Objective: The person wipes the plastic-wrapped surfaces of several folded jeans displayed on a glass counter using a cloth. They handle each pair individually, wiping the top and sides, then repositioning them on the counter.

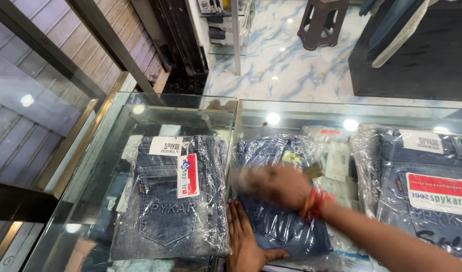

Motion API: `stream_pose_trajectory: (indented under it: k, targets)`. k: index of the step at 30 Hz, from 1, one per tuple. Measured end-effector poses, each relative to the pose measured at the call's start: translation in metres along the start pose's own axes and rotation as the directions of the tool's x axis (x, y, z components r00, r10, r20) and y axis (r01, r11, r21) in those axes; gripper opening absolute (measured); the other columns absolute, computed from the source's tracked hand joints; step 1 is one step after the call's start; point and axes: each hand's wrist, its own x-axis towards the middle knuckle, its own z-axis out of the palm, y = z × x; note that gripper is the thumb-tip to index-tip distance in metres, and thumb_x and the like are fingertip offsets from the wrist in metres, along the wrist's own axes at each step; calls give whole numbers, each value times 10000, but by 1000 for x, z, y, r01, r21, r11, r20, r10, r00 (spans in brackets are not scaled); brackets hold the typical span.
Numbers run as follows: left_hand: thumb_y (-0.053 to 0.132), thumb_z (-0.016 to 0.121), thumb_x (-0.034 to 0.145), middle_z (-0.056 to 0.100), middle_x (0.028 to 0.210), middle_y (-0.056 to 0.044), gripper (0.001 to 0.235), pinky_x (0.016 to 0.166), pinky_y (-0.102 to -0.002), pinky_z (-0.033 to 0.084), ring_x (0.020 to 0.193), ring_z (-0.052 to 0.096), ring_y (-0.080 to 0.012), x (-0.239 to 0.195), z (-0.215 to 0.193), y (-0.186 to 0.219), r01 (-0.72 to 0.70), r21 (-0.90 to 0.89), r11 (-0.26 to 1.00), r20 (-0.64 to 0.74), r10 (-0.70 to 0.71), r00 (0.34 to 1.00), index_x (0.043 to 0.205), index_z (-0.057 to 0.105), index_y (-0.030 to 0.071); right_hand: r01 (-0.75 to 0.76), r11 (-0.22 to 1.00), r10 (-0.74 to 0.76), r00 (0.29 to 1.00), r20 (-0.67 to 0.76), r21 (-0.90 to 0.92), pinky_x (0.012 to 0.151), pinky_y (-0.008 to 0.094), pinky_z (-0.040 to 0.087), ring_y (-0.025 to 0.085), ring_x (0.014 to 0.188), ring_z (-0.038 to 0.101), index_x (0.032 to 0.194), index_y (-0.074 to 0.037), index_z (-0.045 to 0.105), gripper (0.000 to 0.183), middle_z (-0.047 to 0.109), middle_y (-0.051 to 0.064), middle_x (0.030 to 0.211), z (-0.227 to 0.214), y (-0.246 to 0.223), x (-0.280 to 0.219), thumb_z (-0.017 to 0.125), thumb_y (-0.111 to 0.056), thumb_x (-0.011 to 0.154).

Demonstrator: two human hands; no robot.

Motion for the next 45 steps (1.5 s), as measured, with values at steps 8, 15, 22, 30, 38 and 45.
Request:
stream_pose_trajectory:
  k: [8, 15, 22, 30, 38, 45]
  targets:
    - [859, 892, 395, -163, 1617, -384, 1841, 1233, -547, -43, 1529, -170, -482, 11, 22, -28, -29, 51, 998, 101, 23, 995, 1488, -196, -147, -172, 980, 172, 985, -9, -103, 625, 423, 583, 328, 812, 683, 1402, -273, 555, 478, 623, 191, 1075, 3, 51, 52, 618, -354, 935]
    - [819, 920, 349, -150, 1620, -355, 1864, 1249, -506, -34, 1538, -152, -442, 12, 24, -27, -24, 18, 1000, 70, 22, 997, 1487, -207, -135, -354, 929, 325, 920, -218, -111, 586, 467, 546, 343, 729, 669, 1401, -301, 563, 500, 639, 153, 994, -21, 64, 43, 656, -396, 919]
    - [774, 955, 399, -196, 1643, -302, 1827, 1256, -469, -87, 1549, -208, -394, 14, 8, -8, 86, 85, 993, 177, -100, 979, 1499, -218, -94, 162, 986, -157, 981, 115, -36, 628, 389, 558, 229, 800, 687, 1332, -390, 607, 411, 658, 56, 905, -5, -10, -65, 631, -337, 925]
    - [760, 941, 351, -125, 1664, -269, 1824, 1282, -427, -61, 1574, -152, -356, 4, -3, 2, 136, 115, 984, 188, -156, 970, 1522, -177, -82, -584, 795, 542, 805, -243, -164, 628, 459, 541, 352, 786, 677, 1361, -310, 589, 517, 639, 154, 997, -33, 97, 12, 661, -515, 891]
    - [787, 956, 401, -161, 1641, -330, 1829, 1263, -466, -62, 1546, -187, -408, 12, 2, -4, 111, 159, 981, 214, -145, 966, 1494, -185, -134, -29, 997, 26, 999, 38, 75, 630, 427, 578, 293, 836, 700, 1381, -305, 601, 512, 684, 124, 1029, -3, -29, -12, 629, -260, 871]
    - [702, 964, 406, 83, 1656, -244, 1714, 1274, -424, 173, 1560, 99, -394, 8, -12, 14, 220, 94, 971, 148, -232, 961, 1561, -45, -64, -645, 764, 639, 751, -167, 20, 661, 477, 577, 380, 863, 689, 1274, -227, 626, 438, 628, 184, 1063, -28, 34, 25, 673, -433, 890]
